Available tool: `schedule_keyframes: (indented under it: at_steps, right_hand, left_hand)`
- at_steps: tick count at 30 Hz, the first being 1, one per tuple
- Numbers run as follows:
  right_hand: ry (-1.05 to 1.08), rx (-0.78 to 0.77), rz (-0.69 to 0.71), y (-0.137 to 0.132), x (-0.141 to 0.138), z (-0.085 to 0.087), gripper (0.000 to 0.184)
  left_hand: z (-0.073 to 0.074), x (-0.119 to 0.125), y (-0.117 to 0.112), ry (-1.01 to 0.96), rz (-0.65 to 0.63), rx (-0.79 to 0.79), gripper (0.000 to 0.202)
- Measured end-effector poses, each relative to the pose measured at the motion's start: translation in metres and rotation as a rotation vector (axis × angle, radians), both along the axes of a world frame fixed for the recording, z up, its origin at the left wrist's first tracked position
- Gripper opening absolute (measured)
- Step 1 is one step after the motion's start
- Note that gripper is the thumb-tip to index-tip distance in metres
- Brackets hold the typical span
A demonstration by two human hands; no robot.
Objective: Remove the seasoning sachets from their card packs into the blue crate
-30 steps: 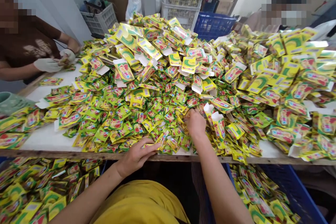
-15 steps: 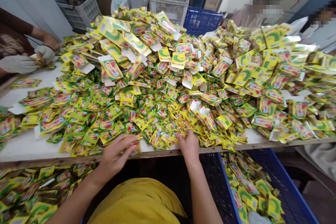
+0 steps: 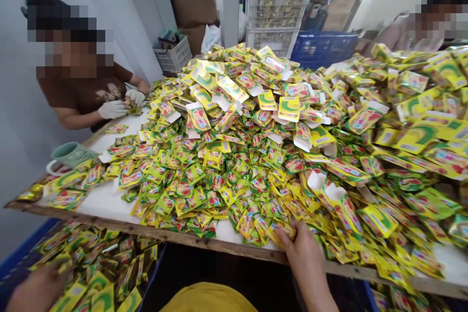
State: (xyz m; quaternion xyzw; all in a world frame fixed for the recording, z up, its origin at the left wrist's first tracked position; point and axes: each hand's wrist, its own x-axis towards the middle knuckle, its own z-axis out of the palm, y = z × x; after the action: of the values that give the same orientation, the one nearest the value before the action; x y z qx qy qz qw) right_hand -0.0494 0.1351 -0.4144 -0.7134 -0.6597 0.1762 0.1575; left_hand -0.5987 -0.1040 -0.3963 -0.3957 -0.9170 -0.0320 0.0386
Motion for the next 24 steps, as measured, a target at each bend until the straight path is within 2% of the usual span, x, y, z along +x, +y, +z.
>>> schedule_keyframes:
  at_steps: [1, 3, 4, 6, 8, 9, 11, 14, 16, 18, 21, 24]
  right_hand:
    - [0.038, 0.004, 0.013, -0.001, -0.001, 0.001, 0.043]
    - [0.105, 0.048, 0.061, -0.003, -0.004, 0.004, 0.04]
    - [0.134, 0.078, 0.082, -0.005, -0.006, 0.005, 0.04]
    - [0.199, 0.136, 0.078, -0.01, -0.007, 0.008, 0.039]
    - [0.263, 0.165, 0.03, -0.016, -0.008, 0.009, 0.038]
    - [0.295, 0.173, 0.001, -0.018, -0.007, 0.01, 0.039]
    - [0.369, 0.196, -0.051, -0.021, -0.006, 0.012, 0.04]
    - [0.485, 0.216, -0.105, -0.021, -0.004, 0.017, 0.039]
    - [0.566, 0.207, -0.132, -0.021, -0.004, 0.021, 0.041]
    - [0.677, 0.189, -0.161, -0.022, -0.003, 0.025, 0.043]
    - [0.86, 0.143, -0.238, -0.021, -0.002, 0.03, 0.044]
    - [0.962, 0.114, -0.265, -0.013, -0.007, 0.034, 0.042]
  left_hand:
    - [0.019, 0.013, 0.025, 0.024, -0.013, 0.136, 0.027]
    - [0.056, 0.052, 0.087, 0.011, -0.143, 0.51, 0.022]
    - [0.071, 0.077, 0.122, -0.082, -0.301, 0.64, 0.019]
    - [0.093, 0.131, 0.191, -0.246, -0.686, 0.709, 0.014]
    - [0.102, 0.182, 0.254, -0.29, -0.995, 0.615, 0.015]
    - [0.103, 0.204, 0.283, -0.26, -1.083, 0.529, 0.017]
    - [0.102, 0.238, 0.33, -0.137, -1.066, 0.391, 0.022]
    - [0.1, 0.262, 0.377, -0.045, -0.945, 0.335, 0.025]
    - [0.102, 0.263, 0.389, -0.023, -0.924, 0.331, 0.024]
    - [0.104, 0.258, 0.383, 0.001, -0.945, 0.321, 0.023]
    - [0.1, 0.248, 0.342, 0.018, -1.065, 0.314, 0.023]
    - [0.081, 0.241, 0.284, -0.041, -1.361, 0.323, 0.025]
